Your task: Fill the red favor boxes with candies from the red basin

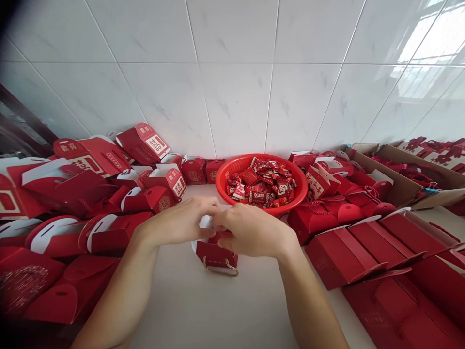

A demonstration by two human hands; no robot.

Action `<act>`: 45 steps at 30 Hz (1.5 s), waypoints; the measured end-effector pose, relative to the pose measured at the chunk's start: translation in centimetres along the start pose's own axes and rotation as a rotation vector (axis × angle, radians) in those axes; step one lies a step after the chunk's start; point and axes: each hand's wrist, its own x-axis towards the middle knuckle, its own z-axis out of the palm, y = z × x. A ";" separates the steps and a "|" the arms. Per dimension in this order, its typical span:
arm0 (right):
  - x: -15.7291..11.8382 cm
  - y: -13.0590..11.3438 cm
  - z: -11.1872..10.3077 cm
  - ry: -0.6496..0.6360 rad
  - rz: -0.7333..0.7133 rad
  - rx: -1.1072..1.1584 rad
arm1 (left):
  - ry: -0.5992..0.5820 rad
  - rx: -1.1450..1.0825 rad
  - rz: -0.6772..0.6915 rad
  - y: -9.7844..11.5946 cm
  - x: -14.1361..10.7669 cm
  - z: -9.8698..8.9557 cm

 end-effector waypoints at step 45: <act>2.4 0.8 1.2 -0.101 0.355 -0.249 | -0.387 0.001 -0.160 -1.4 0.4 -0.4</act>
